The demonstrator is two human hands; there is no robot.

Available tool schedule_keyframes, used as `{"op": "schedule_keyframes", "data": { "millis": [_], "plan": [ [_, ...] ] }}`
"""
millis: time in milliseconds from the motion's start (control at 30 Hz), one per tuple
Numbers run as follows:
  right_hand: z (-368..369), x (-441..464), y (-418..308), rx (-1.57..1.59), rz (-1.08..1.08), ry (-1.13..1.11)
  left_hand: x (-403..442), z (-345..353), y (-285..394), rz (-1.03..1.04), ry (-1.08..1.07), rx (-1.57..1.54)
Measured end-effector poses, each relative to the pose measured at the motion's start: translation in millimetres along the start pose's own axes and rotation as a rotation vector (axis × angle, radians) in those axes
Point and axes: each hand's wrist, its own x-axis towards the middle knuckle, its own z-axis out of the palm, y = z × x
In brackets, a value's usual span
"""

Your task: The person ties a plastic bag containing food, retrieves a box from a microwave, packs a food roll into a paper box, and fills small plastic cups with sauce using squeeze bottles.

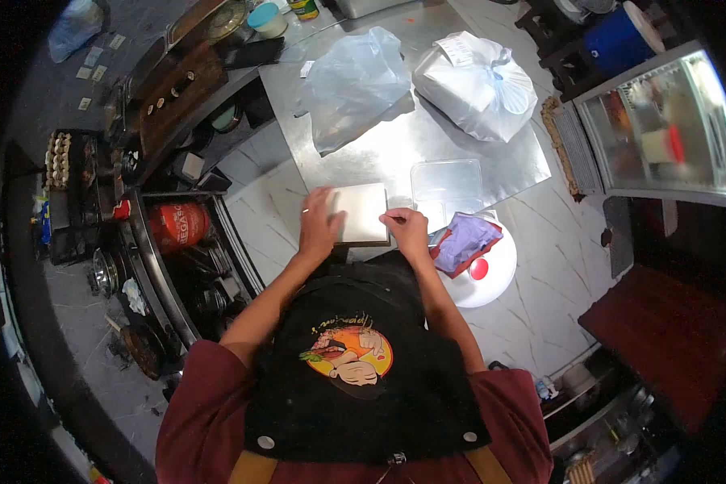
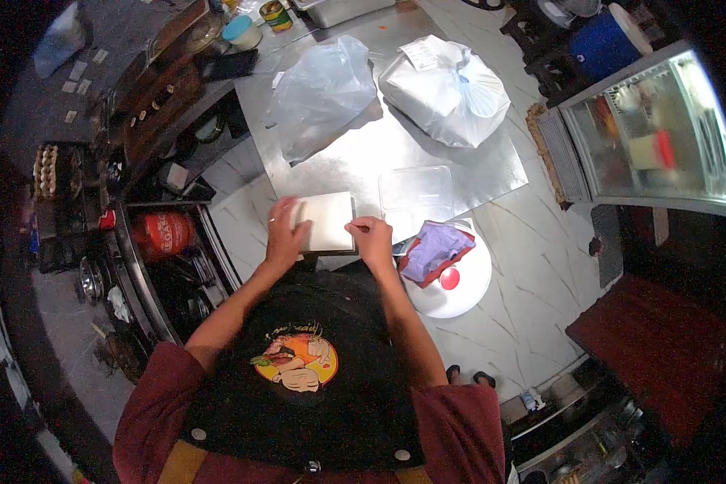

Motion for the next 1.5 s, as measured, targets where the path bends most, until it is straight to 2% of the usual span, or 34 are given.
{"op": "schedule_keyframes", "data": {
  "millis": [33,133,233,433,567,833,933,1067,1133,1233,1333,1433,1500],
  "plan": [
    [-1,0,0,-0.023,0.005,0.001,-10,-3,-1,-0.210,0.113,-0.126],
    [-2,0,-4,-0.039,-0.021,0.003,-29,-8,-12,-0.565,0.142,-0.280],
    [0,2,-5,-0.040,-0.012,0.009,-40,8,-33,-0.557,0.131,-0.500],
    [-1,11,6,-0.020,0.101,-0.070,-44,10,-29,-0.387,0.201,-0.499],
    [1,22,26,0.155,0.155,-0.205,-45,5,-20,-0.439,0.221,-0.461],
    [-3,23,19,0.123,0.204,-0.242,-45,-4,-23,-0.505,0.154,-0.442],
    [-5,21,8,0.002,0.163,-0.183,-46,-9,-26,-0.609,0.021,-0.533],
    [-3,23,7,-0.164,0.077,-0.128,-54,-4,-40,-0.644,-0.058,-0.707],
    [-3,23,8,-0.174,0.067,-0.117,-57,8,-54,-0.670,-0.097,-0.890],
    [-8,22,6,-0.160,0.118,-0.151,-65,17,-62,-0.741,-0.222,-0.991],
    [-13,19,8,-0.113,0.188,-0.205,-62,-4,-37,-0.861,-0.248,-1.033],
    [-17,11,-1,-0.164,0.131,-0.188,-73,10,-65,-0.818,-0.488,-0.972],
    [-15,6,-9,-0.203,0.090,-0.164,-81,12,-67,-0.789,-0.531,-0.944]
  ]
}}
